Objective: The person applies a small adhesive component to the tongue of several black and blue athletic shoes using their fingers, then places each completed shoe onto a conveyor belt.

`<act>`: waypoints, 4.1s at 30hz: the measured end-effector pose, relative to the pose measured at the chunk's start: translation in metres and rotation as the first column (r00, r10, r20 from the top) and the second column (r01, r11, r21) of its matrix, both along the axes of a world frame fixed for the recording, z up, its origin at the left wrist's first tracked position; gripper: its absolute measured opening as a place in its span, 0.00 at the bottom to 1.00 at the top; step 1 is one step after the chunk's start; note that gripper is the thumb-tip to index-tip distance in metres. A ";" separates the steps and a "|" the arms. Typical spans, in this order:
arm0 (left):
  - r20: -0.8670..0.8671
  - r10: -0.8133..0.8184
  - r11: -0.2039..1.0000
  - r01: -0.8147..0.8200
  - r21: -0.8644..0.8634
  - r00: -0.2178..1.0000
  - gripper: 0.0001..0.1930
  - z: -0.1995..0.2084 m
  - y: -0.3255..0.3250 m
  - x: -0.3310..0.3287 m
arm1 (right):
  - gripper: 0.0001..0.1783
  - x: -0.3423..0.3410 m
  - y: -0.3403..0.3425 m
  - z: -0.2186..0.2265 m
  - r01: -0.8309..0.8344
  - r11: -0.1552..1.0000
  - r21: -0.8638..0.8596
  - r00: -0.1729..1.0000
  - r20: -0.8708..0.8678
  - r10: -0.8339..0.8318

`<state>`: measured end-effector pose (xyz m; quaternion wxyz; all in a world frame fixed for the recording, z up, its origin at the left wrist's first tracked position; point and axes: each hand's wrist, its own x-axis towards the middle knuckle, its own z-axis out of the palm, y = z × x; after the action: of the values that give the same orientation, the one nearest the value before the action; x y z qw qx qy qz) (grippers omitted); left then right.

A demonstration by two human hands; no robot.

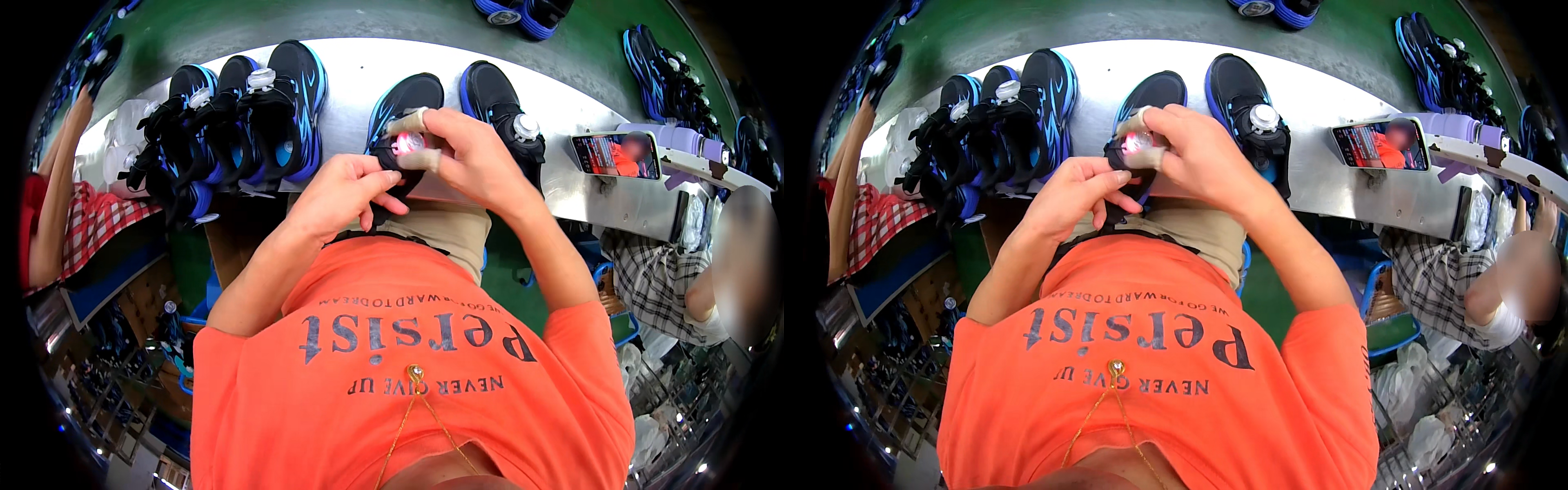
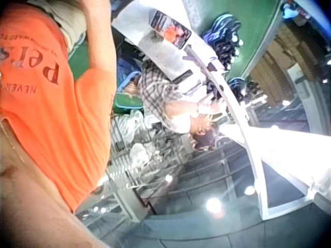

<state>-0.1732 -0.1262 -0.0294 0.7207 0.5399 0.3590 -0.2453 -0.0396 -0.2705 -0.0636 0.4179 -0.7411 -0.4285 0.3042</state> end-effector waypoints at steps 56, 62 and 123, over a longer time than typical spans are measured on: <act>0.054 0.283 0.951 -0.273 -0.147 0.957 0.17 -0.003 -0.005 -0.008 | 0.22 -0.001 0.008 0.019 0.050 0.986 -0.159 0.990 -0.122 -0.070; 0.069 0.278 0.954 -0.267 -0.137 0.958 0.18 -0.009 -0.008 -0.008 | 0.18 -0.011 0.008 0.008 0.138 0.989 -0.053 0.936 -0.319 -0.147; -0.034 -0.717 -0.045 0.002 0.999 0.697 0.12 -0.086 0.255 0.293 | 0.16 0.077 0.001 -0.021 0.187 0.976 -0.112 0.919 0.370 -0.134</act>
<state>0.1200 0.1284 -0.1153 0.1268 0.9906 0.0460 0.0242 0.0378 -0.2693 -0.0843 0.3010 -0.8453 -0.4120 0.1582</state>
